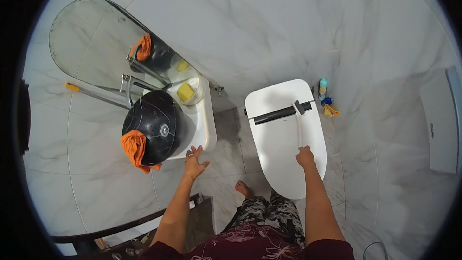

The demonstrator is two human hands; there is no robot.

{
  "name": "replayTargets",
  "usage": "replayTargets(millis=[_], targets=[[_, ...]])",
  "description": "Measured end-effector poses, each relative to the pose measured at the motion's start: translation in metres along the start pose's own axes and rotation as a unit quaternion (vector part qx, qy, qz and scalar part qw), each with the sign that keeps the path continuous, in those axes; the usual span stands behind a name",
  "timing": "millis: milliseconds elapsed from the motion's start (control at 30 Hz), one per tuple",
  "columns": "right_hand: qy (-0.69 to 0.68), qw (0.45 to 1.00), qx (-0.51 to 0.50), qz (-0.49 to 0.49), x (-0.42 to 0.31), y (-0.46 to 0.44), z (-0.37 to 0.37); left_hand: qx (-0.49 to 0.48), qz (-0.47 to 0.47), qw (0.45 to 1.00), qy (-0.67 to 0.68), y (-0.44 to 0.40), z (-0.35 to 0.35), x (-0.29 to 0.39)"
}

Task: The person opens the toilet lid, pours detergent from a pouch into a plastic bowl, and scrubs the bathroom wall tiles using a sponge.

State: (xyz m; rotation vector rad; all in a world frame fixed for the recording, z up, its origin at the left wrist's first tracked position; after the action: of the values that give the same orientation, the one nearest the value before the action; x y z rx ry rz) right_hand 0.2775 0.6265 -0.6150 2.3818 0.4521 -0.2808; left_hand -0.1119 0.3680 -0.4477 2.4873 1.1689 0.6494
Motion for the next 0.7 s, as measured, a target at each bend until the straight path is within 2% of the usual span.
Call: replayTargets(millis=[167, 300, 467, 567, 700], targets=[[0.013, 1.0, -0.018, 0.013, -0.003, -0.023, -0.003, -0.045, -0.005, 0.998, -0.032, -0.007, 0.0, 0.002], [0.042, 0.995, -0.08, 0.041, -0.003, -0.033, 0.006, -0.061, -0.009, 0.997, -0.046, -0.007, 0.0, 0.004], [0.048, 0.998, -0.036, 0.009, 0.003, -0.054, 0.031, -0.073, 0.02, 0.996, -0.048, -0.011, -0.003, 0.006], [-0.076, 0.994, 0.063, -0.036, -0.008, -0.038, 0.023, -0.057, 0.026, 0.997, -0.043, -0.008, -0.005, 0.015], [-0.022, 0.999, 0.02, 0.02, 0.005, 0.006, 0.067, -0.044, 0.03, 0.998, -0.04, -0.007, -0.008, 0.018]])
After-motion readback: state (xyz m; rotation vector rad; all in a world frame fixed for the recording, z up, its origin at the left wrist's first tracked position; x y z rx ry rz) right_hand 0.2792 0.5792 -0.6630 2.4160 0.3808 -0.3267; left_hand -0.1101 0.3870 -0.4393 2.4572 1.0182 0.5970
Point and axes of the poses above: each hand's wrist, its own y-axis away from the middle knuckle, its own z-axis out of the palm, x = y × z, the point moved 9 cm from there along -y, towards the middle knuckle, and after that the axes turned 7 degrees about y, right-handed, at the moved point
